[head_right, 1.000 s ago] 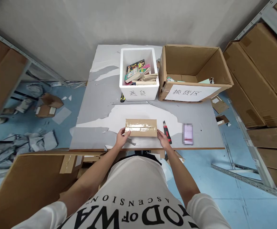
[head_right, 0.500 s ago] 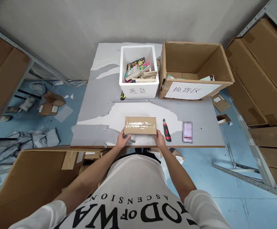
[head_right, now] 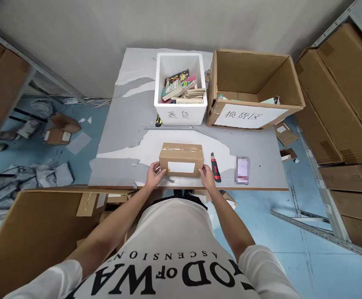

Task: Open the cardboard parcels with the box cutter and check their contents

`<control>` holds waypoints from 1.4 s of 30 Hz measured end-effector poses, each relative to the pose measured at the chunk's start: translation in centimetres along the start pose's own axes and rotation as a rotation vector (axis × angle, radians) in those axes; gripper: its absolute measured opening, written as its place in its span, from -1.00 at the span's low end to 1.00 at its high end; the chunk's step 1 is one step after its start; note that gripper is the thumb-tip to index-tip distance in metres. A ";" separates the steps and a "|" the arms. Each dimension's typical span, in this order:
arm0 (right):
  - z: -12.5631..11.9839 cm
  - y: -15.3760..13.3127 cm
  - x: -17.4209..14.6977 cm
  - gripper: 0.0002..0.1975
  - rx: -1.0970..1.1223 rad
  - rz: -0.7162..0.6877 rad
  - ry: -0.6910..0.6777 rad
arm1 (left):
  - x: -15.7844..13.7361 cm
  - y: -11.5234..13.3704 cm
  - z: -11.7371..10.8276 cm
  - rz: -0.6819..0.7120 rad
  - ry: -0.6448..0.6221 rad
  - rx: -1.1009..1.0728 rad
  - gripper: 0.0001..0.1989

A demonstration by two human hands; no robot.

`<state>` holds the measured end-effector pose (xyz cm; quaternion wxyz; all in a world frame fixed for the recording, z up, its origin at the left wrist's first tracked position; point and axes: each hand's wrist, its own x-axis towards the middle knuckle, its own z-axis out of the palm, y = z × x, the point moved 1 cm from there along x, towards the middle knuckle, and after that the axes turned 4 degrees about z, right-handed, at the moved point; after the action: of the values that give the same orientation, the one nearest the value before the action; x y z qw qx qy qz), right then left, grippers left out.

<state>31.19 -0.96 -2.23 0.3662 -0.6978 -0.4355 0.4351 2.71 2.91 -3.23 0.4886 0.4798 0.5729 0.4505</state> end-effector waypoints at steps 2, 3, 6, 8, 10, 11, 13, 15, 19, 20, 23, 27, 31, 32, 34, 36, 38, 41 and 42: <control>-0.7 -0.7 0.2 -0.59 -0.057 -0.001 0.023 | 0.5 0.6 -0.2 -0.034 -0.027 -0.038 -0.47; -1.0 -1.0 0.3 -0.58 -0.091 0.003 0.033 | 0.7 0.8 -0.2 -0.059 -0.044 -0.057 -0.49; -1.5 -1.4 1.1 -0.58 -0.158 0.059 0.040 | 1.2 1.2 0.0 -0.123 -0.090 -0.111 -0.46; -1.6 -1.2 2.0 -0.59 -0.127 0.123 0.029 | 1.5 1.2 0.2 -0.136 -0.139 -0.144 -0.41; -1.6 -0.8 3.0 -0.60 -0.070 0.170 0.017 | 2.0 1.2 0.2 -0.122 -0.214 -0.140 -0.34; -1.6 -0.5 3.4 -0.61 -0.046 0.180 0.006 | 2.3 1.2 0.2 -0.107 -0.254 -0.111 -0.29; -1.5 0.0 4.0 -0.62 -0.012 0.187 -0.017 | 2.8 1.1 -0.1 -0.072 -0.327 -0.020 -0.18; -1.6 0.6 4.1 -0.61 0.077 0.199 -0.049 | 3.0 0.9 -0.4 -0.039 -0.385 0.066 -0.06; -1.7 2.1 3.1 -0.48 0.217 0.144 -0.121 | 2.6 -0.1 -0.5 0.021 -0.410 0.115 0.05; -1.7 2.5 2.7 -0.43 0.185 0.110 -0.129 | 2.4 -0.3 -0.4 0.035 -0.396 0.118 0.05; -1.2 3.5 1.6 -0.30 0.033 0.033 -0.156 | 1.9 -1.0 0.0 0.055 -0.341 0.116 0.02; 0.0 3.8 0.7 -0.19 -0.079 0.031 -0.201 | 1.7 -2.0 0.2 -0.005 -0.325 0.103 -0.07; 0.6 3.4 0.5 -0.27 -0.130 0.069 -0.149 | 1.5 -2.8 0.3 -0.044 -0.306 0.116 -0.13; 0.6 3.3 0.5 -0.28 -0.133 0.068 -0.140 | 1.5 -2.9 0.3 -0.043 -0.298 0.123 -0.13; 0.5 3.1 0.5 -0.29 -0.123 0.059 -0.141 | 1.4 -3.0 0.3 -0.052 -0.291 0.134 -0.14; 0.4 3.1 0.5 -0.29 -0.116 0.048 -0.147 | 1.4 -3.0 0.3 -0.067 -0.293 0.136 -0.14; 0.4 3.1 0.6 -0.29 -0.120 0.041 -0.151 | 1.4 -3.0 0.4 -0.070 -0.300 0.141 -0.14; 0.1 2.9 0.6 -0.30 -0.115 0.027 -0.152 | 1.4 -2.9 0.4 -0.067 -0.296 0.131 -0.12; -0.1 2.7 0.6 -0.31 -0.106 0.021 -0.154 | 1.4 -2.8 0.4 -0.063 -0.297 0.111 -0.13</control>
<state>32.17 -1.35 -4.77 0.2895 -0.6851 -0.4777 0.4676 2.68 3.94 -6.19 0.5545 0.5490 0.5333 0.3267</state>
